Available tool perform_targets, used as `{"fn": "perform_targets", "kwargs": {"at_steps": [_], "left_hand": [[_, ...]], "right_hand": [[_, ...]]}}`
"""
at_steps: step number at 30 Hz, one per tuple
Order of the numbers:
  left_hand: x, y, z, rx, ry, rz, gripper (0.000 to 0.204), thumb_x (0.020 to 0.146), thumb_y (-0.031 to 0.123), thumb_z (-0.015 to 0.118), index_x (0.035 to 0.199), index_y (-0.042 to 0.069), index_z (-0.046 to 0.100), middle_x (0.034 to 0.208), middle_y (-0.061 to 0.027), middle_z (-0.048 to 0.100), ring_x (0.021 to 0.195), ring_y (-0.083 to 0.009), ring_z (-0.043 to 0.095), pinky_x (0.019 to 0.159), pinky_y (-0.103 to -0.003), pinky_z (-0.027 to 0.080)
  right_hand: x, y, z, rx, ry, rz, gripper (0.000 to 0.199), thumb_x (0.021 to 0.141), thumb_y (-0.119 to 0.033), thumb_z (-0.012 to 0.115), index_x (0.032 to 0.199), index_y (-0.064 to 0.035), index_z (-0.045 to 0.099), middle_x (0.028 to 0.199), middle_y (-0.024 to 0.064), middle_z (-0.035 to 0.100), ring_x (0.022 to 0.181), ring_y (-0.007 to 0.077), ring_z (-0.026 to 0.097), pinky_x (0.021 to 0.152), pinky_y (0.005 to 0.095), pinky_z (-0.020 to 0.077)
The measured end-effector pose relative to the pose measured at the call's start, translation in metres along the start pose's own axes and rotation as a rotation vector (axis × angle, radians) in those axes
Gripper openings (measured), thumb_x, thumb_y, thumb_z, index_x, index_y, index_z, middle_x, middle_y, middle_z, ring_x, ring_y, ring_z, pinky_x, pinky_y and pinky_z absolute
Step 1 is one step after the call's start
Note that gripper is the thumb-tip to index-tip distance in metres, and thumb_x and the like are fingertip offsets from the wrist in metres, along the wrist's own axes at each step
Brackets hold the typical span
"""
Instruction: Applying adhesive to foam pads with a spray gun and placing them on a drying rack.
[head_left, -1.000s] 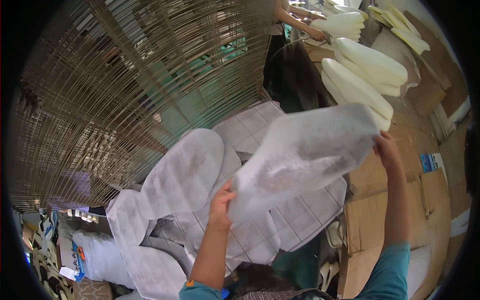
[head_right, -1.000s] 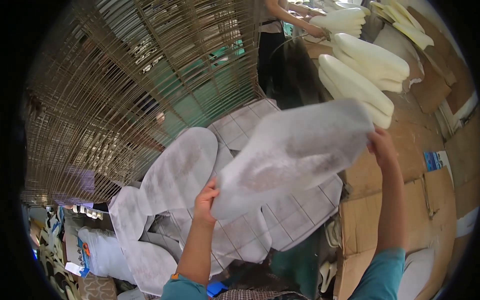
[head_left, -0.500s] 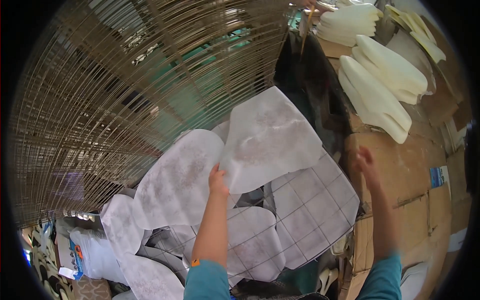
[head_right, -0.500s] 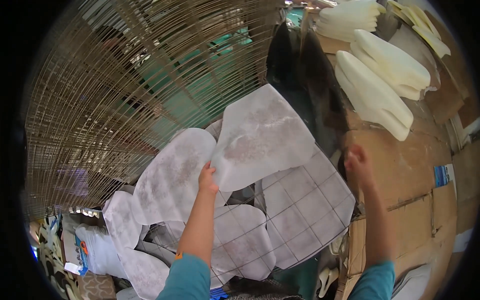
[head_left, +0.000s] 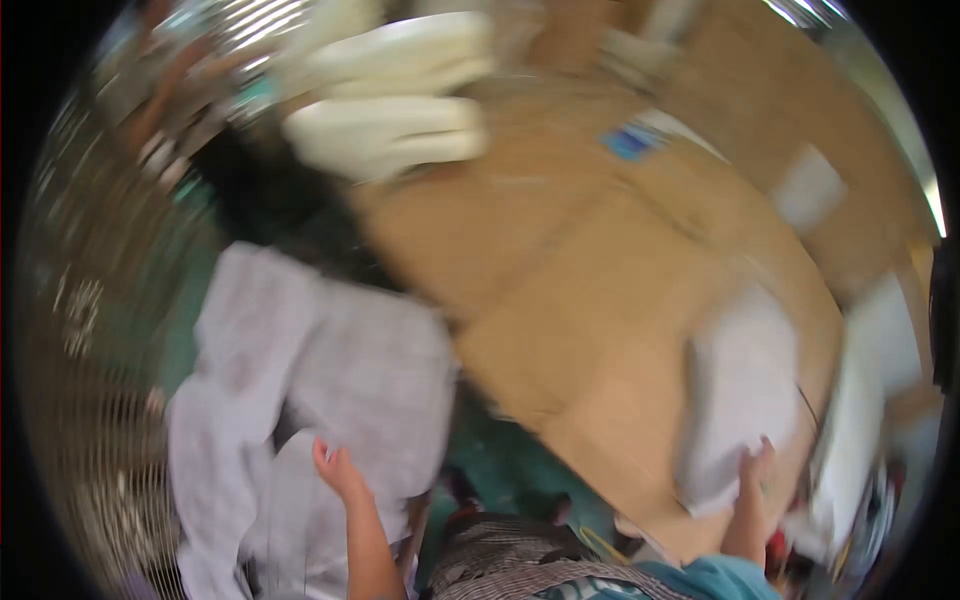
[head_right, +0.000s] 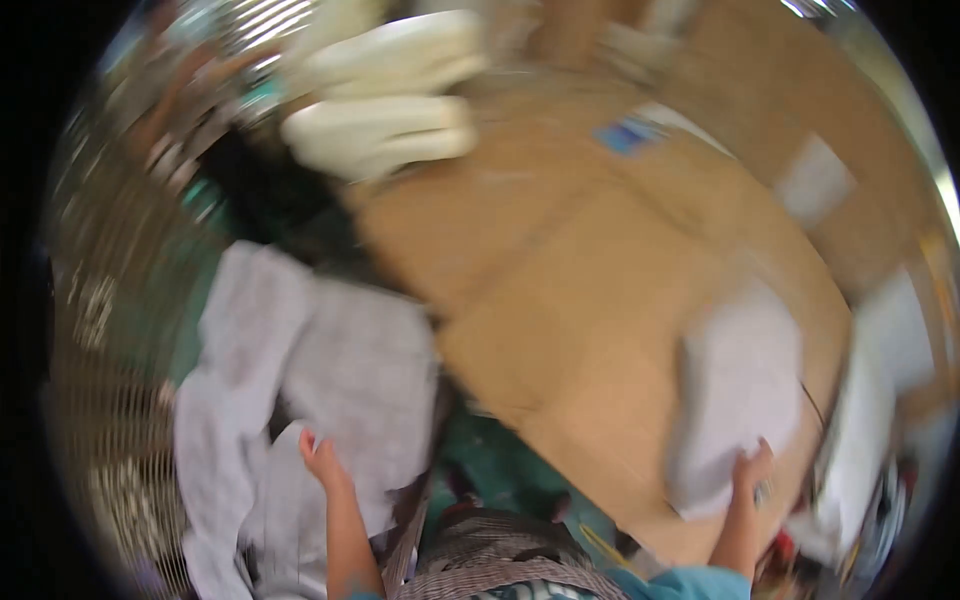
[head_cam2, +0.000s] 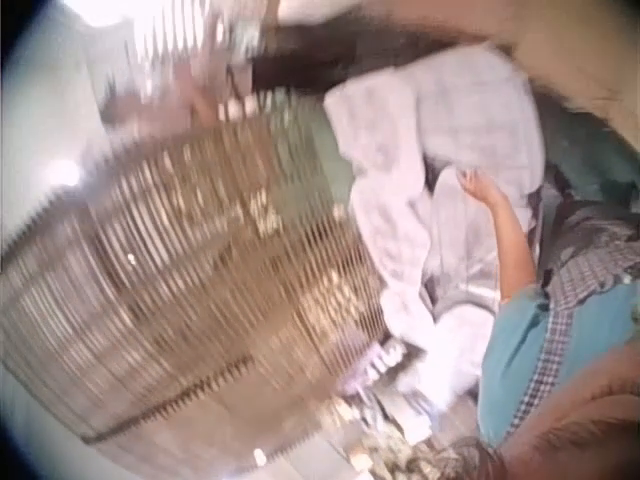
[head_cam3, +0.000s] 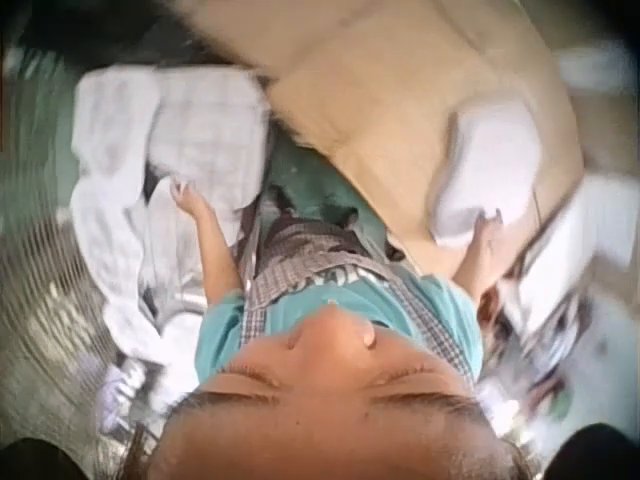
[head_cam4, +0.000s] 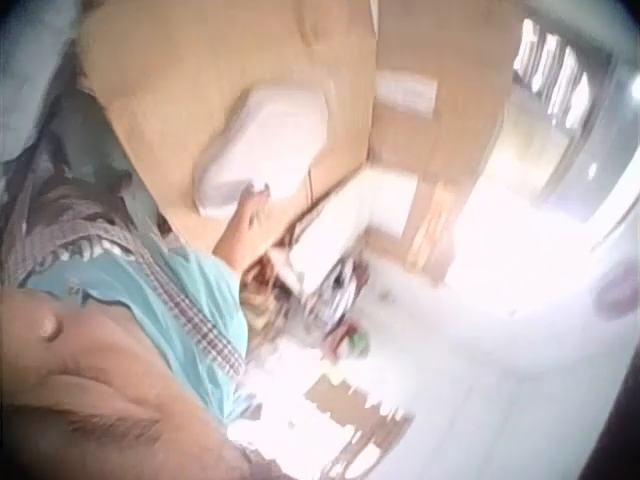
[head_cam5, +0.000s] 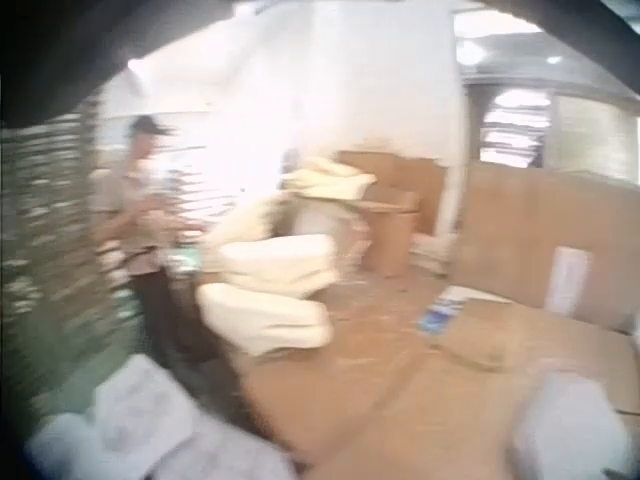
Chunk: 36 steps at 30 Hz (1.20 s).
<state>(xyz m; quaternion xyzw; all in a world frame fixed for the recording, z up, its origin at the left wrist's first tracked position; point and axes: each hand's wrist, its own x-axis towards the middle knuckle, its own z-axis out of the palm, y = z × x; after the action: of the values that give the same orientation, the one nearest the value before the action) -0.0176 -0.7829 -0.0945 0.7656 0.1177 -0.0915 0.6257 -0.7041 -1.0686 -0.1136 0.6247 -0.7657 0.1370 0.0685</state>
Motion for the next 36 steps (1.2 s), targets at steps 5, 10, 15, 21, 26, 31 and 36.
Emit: {"fn": "perform_targets", "kwargs": {"at_steps": [5, 10, 15, 21, 26, 31, 36], "left_hand": [[-0.161, -0.041, 0.095, 0.242, -0.613, 0.369, 0.051, 0.073, -0.001, 0.051, 0.123, 0.003, 0.041, 0.12, -0.0109, 0.044, 0.105, -0.0224, 0.045, 0.089, -0.032, 0.037], [-0.392, -0.062, 0.18, 0.457, -1.439, 1.19, 0.052, 0.072, 0.01, 0.056, 0.122, 0.002, 0.042, 0.125, -0.02, 0.04, 0.12, -0.0364, 0.033, 0.1, -0.046, 0.025], [-0.506, -0.086, 0.19, 0.753, -1.446, 1.593, 0.057, 0.074, 0.026, 0.057, 0.126, 0.011, 0.039, 0.135, -0.0147, 0.028, 0.123, -0.0408, 0.022, 0.096, -0.057, 0.021], [-0.538, -0.093, 0.177, 0.944, -1.302, 1.551, 0.057, 0.076, 0.031, 0.056, 0.125, 0.009, 0.039, 0.133, -0.0169, 0.029, 0.124, -0.0394, 0.021, 0.097, -0.056, 0.021], [-0.482, -0.112, 0.172, 0.658, -1.458, 1.284, 0.051, 0.075, 0.023, 0.057, 0.121, 0.006, 0.042, 0.129, -0.0191, 0.033, 0.119, -0.0367, 0.031, 0.096, -0.045, 0.029], [-0.38, -0.091, 0.121, 0.684, -1.42, 0.744, 0.031, 0.077, 0.009, 0.055, 0.108, 0.003, 0.051, 0.093, -0.0118, 0.058, 0.082, -0.0199, 0.058, 0.073, -0.029, 0.047], [-0.261, -0.145, 0.069, 0.538, -1.244, 0.314, 0.021, 0.079, 0.004, 0.051, 0.099, 0.001, 0.055, 0.074, -0.0077, 0.058, 0.055, -0.0146, 0.055, 0.052, -0.023, 0.045]], "right_hand": [[-0.045, 0.08, -0.014, -0.024, -0.177, 0.331, 0.061, 0.07, -0.027, 0.062, 0.12, 0.0011, 0.041, 0.123, 0.0229, 0.042, 0.116, 0.0355, 0.037, 0.1, 0.0421, 0.0269], [-0.064, 0.086, -0.046, -0.054, -0.027, 0.127, 0.054, 0.074, -0.028, 0.06, 0.118, -0.0017, 0.044, 0.126, 0.0239, 0.037, 0.113, 0.0376, 0.038, 0.095, 0.0427, 0.0322], [-0.086, 0.081, -0.064, 0.216, -0.15, 0.098, 0.056, 0.071, -0.023, 0.063, 0.118, -0.0024, 0.043, 0.127, 0.0231, 0.036, 0.11, 0.0383, 0.039, 0.094, 0.0431, 0.034], [-0.097, 0.099, -0.092, 0.282, -0.274, 0.1, 0.062, 0.063, -0.004, 0.063, 0.121, -0.0043, 0.04, 0.117, 0.0177, 0.044, 0.106, 0.0297, 0.046, 0.087, 0.0387, 0.0399], [-0.107, 0.133, -0.125, 1.009, -0.119, 0.322, 0.051, 0.069, 0.001, 0.057, 0.118, -0.0033, 0.043, 0.1, 0.0093, 0.052, 0.088, 0.0176, 0.051, 0.077, 0.0276, 0.042], [-0.175, 0.086, -0.302, 0.892, -0.278, 0.137, 0.048, 0.076, 0.0, 0.057, 0.121, -0.004, 0.041, 0.09, 0.0033, 0.053, 0.081, 0.0128, 0.051, 0.074, 0.0253, 0.0415], [-0.209, 0.049, -0.34, 1.395, -0.389, 0.101, 0.056, 0.078, -0.002, 0.056, 0.129, -0.0057, 0.034, 0.096, 0.0057, 0.053, 0.082, 0.0114, 0.05, 0.074, 0.0264, 0.0429]]}}
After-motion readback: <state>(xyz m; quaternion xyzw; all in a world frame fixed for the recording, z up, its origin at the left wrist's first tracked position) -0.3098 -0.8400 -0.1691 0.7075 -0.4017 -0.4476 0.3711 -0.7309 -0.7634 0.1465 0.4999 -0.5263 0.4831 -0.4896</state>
